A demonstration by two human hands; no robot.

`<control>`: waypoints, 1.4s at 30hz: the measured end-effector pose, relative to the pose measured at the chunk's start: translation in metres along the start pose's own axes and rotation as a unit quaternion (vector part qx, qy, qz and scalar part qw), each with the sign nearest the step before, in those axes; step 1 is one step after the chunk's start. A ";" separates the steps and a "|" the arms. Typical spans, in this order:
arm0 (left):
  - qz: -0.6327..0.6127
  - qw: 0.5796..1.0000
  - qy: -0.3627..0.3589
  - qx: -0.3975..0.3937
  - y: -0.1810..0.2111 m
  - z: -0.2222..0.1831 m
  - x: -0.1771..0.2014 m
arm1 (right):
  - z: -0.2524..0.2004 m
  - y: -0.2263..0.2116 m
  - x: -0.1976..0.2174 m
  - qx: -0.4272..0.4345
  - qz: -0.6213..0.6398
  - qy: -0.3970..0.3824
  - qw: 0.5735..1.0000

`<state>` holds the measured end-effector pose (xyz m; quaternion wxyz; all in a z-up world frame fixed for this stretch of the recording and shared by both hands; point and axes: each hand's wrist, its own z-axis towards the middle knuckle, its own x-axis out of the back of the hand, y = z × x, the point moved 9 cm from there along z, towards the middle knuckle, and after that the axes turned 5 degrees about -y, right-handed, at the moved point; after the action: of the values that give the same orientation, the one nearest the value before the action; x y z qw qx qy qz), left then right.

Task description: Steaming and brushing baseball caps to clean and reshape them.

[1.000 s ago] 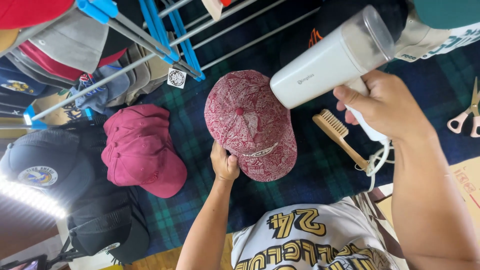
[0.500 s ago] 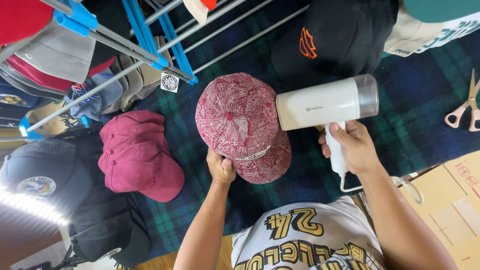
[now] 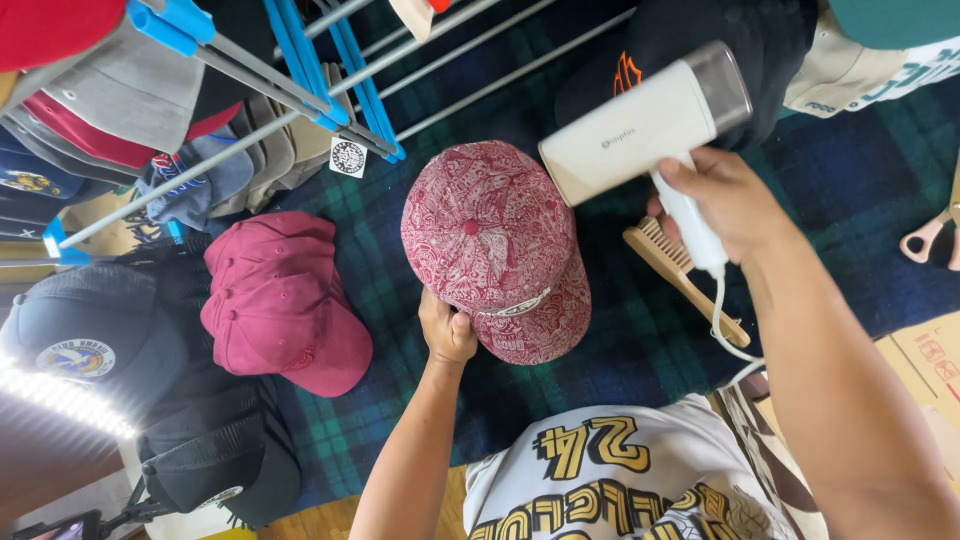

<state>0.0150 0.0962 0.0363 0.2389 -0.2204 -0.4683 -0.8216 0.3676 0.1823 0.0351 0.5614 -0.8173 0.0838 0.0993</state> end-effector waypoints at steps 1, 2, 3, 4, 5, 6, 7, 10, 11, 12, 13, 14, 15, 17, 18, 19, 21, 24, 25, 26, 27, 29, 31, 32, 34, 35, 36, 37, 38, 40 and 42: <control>0.003 1.000 -0.001 0.000 0.004 0.002 0.001 | 0.008 -0.001 0.000 0.001 -0.005 -0.016 1.000; 0.007 1.000 -0.003 -0.001 0.007 0.005 0.002 | 0.016 -0.003 0.001 0.001 -0.010 -0.032 0.999; 0.004 1.000 -0.005 -0.001 0.006 0.003 0.000 | 0.017 -0.008 0.001 0.001 -0.010 -0.029 1.000; 0.006 1.000 -0.007 -0.004 0.005 0.002 -0.001 | 0.019 -0.011 -0.002 -0.008 -0.027 -0.040 0.999; 0.009 1.000 -0.007 -0.006 0.003 0.001 -0.001 | 0.022 -0.015 -0.006 -0.016 -0.044 -0.053 0.998; 0.007 1.000 -0.008 -0.006 0.003 0.000 -0.002 | 0.018 -0.013 -0.005 -0.016 -0.044 -0.051 0.998; 0.002 1.000 -0.008 -0.006 0.002 0.000 -0.002 | 0.016 -0.011 -0.004 -0.014 -0.030 -0.046 0.998; -0.004 1.000 -0.006 -0.011 0.001 0.000 -0.001 | 0.000 0.002 0.001 -0.013 0.003 -0.030 0.999; -0.006 1.000 -0.006 -0.014 0.001 -0.001 -0.002 | -0.007 0.008 0.005 -0.014 0.022 -0.017 1.000; -0.006 1.000 -0.005 -0.013 -0.006 -0.006 -0.003 | -0.015 0.014 0.005 -0.015 0.021 -0.018 1.000; -0.007 1.000 -0.005 -0.012 -0.013 -0.011 -0.006 | -0.024 0.019 0.008 -0.010 0.026 -0.004 1.000; -0.008 1.000 -0.005 -0.011 -0.020 -0.016 -0.009 | -0.032 0.023 0.011 -0.005 0.031 0.010 0.999; -0.010 1.000 -0.004 -0.010 -0.019 -0.015 -0.009 | -0.038 0.031 0.013 -0.005 0.030 0.010 0.999; -0.013 1.000 0.001 -0.011 -0.017 -0.013 -0.008 | -0.050 0.044 0.015 0.013 0.046 0.012 0.999; -0.014 1.000 0.003 -0.011 -0.015 -0.012 -0.006 | -0.056 0.046 0.012 0.013 0.045 0.012 0.999; -0.013 1.000 0.000 -0.015 -0.012 -0.010 -0.006 | -0.063 0.046 0.009 0.025 0.046 0.012 0.999; -0.012 1.000 0.000 -0.020 -0.007 -0.007 -0.004 | -0.072 0.044 0.003 0.038 0.046 0.010 0.998; -0.012 1.000 0.008 -0.017 -0.005 -0.005 -0.004 | -0.079 0.035 -0.006 0.050 0.023 0.001 0.998; -0.005 1.000 0.013 -0.022 -0.005 -0.007 -0.004 | -0.081 0.029 -0.008 0.065 0.021 0.000 0.998; 0.002 1.000 0.018 -0.026 -0.006 -0.009 -0.004 | -0.082 0.024 -0.009 0.080 0.020 -0.001 0.997; 0.002 0.999 0.021 -0.025 -0.004 -0.007 -0.003 | -0.082 0.015 -0.014 0.081 0.018 -0.003 0.997; -0.003 0.999 0.024 -0.024 -0.001 -0.003 0.000 | -0.081 -0.005 -0.023 0.093 0.003 0.003 0.996; -0.031 0.999 0.013 0.004 0.010 0.002 0.006 | -0.077 -0.018 -0.018 0.057 -0.038 -0.011 0.998; -0.060 0.998 -0.002 0.032 0.013 0.004 0.008 | -0.075 -0.021 -0.017 0.021 -0.078 -0.022 0.996; -0.065 0.997 -0.001 0.035 0.019 0.010 0.013 | -0.081 -0.057 -0.033 0.029 -0.185 -0.019 0.982; -0.074 0.997 -0.006 0.036 0.021 0.012 0.014 | -0.085 -0.076 -0.040 0.037 -0.288 -0.010 0.957; -0.072 0.997 -0.001 0.039 0.020 0.011 0.016 | -0.086 -0.088 -0.049 0.038 -0.291 -0.015 0.956; -0.073 0.997 -0.004 0.036 0.021 0.011 0.016 | -0.087 -0.100 -0.058 0.029 -0.408 -0.014 0.912; -0.074 0.997 -0.008 0.034 0.021 0.011 0.016 | -0.088 -0.111 -0.067 0.019 -0.519 -0.013 0.855; -0.071 0.997 -0.009 0.039 0.019 0.009 0.017 | -0.089 -0.131 -0.094 0.009 -0.554 -0.018 0.832; -0.069 0.996 -0.013 0.045 0.013 0.004 0.015 | -0.087 -0.148 -0.119 -0.004 -0.589 -0.023 0.808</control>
<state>0.0118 0.0909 0.0555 0.1852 -0.1867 -0.5220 -0.8114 0.2957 0.1567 0.2294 0.5109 -0.7096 -0.4268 -0.2309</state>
